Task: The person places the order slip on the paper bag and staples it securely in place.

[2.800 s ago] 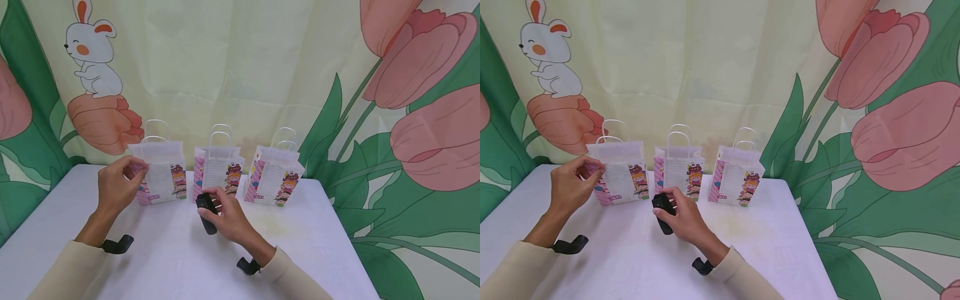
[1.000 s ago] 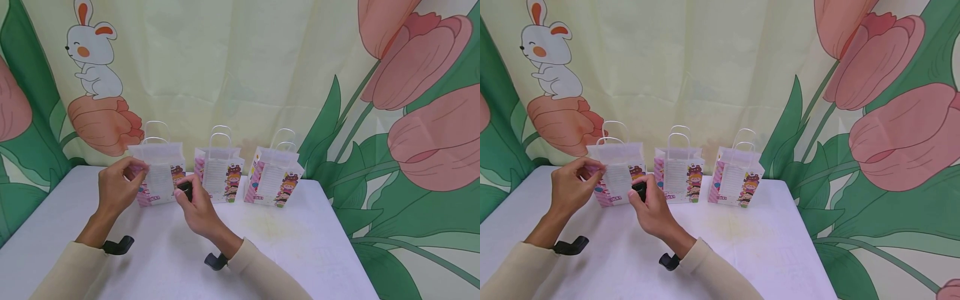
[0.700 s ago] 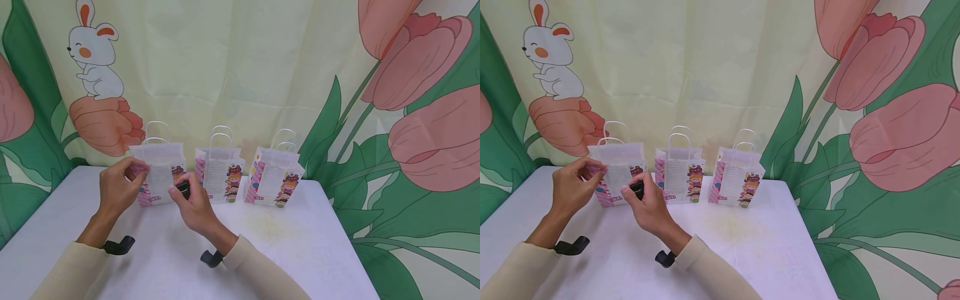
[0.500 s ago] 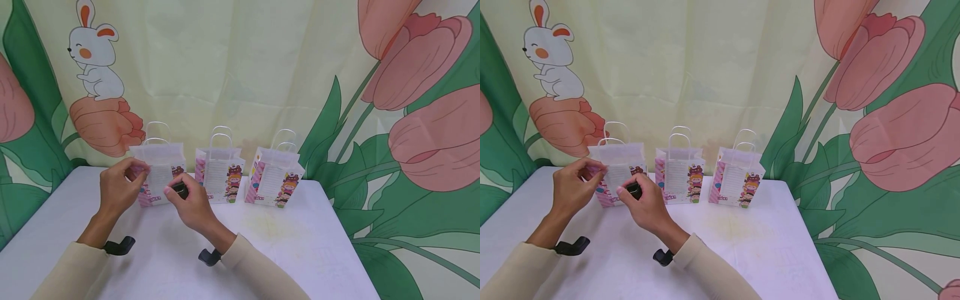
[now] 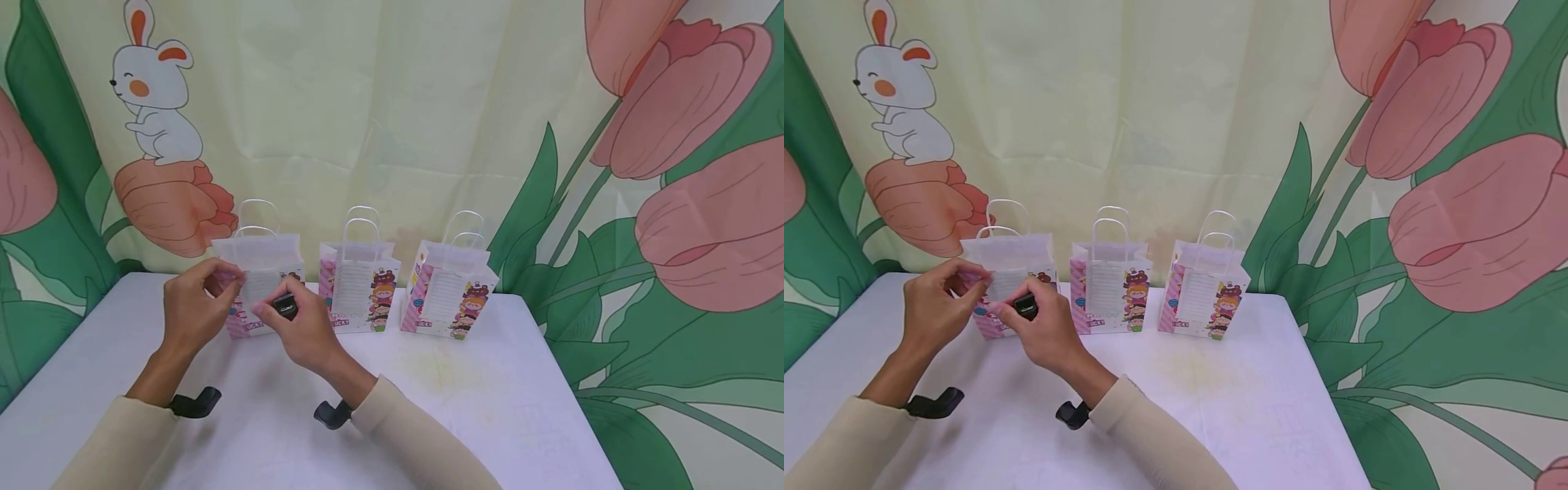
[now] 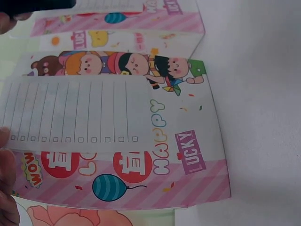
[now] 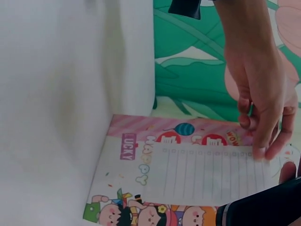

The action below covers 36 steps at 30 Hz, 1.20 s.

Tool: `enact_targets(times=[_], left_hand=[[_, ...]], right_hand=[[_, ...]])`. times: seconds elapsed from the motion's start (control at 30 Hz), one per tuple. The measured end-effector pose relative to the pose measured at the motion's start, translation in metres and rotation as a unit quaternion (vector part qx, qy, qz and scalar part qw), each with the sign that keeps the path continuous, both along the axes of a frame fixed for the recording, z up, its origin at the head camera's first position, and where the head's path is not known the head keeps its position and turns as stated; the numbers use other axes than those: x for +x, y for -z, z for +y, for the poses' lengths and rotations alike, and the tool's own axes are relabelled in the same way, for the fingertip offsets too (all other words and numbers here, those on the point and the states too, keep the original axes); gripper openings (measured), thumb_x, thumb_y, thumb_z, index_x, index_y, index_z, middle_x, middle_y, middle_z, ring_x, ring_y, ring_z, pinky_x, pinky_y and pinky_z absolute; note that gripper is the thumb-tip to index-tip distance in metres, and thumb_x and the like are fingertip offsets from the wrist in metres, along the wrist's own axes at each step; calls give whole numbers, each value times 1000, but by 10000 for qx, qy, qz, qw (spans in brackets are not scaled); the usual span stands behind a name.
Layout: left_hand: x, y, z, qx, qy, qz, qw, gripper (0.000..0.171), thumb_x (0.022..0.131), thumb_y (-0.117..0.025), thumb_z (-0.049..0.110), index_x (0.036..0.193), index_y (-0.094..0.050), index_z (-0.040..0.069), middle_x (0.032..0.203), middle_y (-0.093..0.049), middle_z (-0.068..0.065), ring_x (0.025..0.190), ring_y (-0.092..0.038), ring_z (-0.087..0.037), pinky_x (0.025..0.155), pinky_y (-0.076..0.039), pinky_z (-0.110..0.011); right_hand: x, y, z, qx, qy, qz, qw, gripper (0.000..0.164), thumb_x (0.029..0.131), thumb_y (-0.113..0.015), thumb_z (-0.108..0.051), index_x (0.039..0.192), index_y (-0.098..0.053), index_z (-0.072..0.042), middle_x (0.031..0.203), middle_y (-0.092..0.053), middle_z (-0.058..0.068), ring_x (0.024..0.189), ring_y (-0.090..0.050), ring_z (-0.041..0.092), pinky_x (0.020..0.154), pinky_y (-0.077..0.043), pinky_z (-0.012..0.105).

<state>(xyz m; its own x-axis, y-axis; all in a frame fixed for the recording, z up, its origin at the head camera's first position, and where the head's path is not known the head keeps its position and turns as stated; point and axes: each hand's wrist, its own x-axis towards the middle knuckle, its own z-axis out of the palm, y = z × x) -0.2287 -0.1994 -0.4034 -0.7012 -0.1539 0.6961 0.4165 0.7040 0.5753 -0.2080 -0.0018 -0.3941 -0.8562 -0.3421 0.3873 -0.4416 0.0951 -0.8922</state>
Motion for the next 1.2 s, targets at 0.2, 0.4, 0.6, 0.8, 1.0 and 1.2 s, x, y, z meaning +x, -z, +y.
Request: enact_targets(times=[0.2, 0.4, 0.6, 0.8, 1.0, 1.2], left_hand=[[-1, 2, -1, -29, -5, 46, 10000, 16, 89, -83, 9, 104, -80, 5, 84, -78, -13, 62, -53, 0, 63, -41, -5], [-1, 2, -2, 28, 7, 33, 10000, 16, 89, -83, 8, 104, -80, 4, 84, -78, -12, 63, -52, -1, 62, -41, -6], [-1, 2, -1, 37, 44, 44, 10000, 16, 89, -83, 9, 104, -80, 4, 84, -78, -12, 63, -52, -1, 63, -42, -6], [-1, 3, 0, -18, 64, 104, 9999, 18, 88, -84, 8, 105, -79, 4, 82, -76, -12, 63, -51, 0, 63, -41, -5], [-2, 3, -1, -22, 53, 90, 9999, 18, 88, -84, 7, 105, -79, 4, 83, -77, -12, 64, -52, 0, 63, -41, -5], [-2, 3, -1, 24, 44, 50, 10000, 18, 88, -84, 9, 105, -80, 4, 83, -76, -12, 63, -53, -2, 63, -42, -5]], right_hand=[[-1, -6, -7, 162, 258, -74, 9995, 19, 101, -74, -27, 101, -61, -15, 100, -65, 1, 84, -60, 2, 65, -55, 18], [-8, -7, -12, -182, 400, -195, 9988, 20, 101, -74, -29, 100, -61, -14, 98, -65, 2, 85, -62, 3, 69, -58, 19], [-15, -9, -16, -651, 615, 3, 9960, 22, 95, -82, -22, 96, -63, -10, 101, -67, 6, 92, -66, 1, 76, -62, 21], [-19, -12, -21, -966, 713, 342, 9922, 23, 94, -83, -19, 97, -64, -5, 99, -67, 10, 93, -67, 2, 77, -63, 24], [-20, -16, -29, -1174, 892, 822, 9856, 21, 95, -81, -18, 98, -64, -5, 98, -69, 11, 96, -72, 7, 81, -64, 25], [-28, -20, -33, -1362, 1008, 1089, 9795, 20, 93, -80, -13, 97, -63, -3, 97, -69, 14, 97, -74, 12, 82, -64, 26]])
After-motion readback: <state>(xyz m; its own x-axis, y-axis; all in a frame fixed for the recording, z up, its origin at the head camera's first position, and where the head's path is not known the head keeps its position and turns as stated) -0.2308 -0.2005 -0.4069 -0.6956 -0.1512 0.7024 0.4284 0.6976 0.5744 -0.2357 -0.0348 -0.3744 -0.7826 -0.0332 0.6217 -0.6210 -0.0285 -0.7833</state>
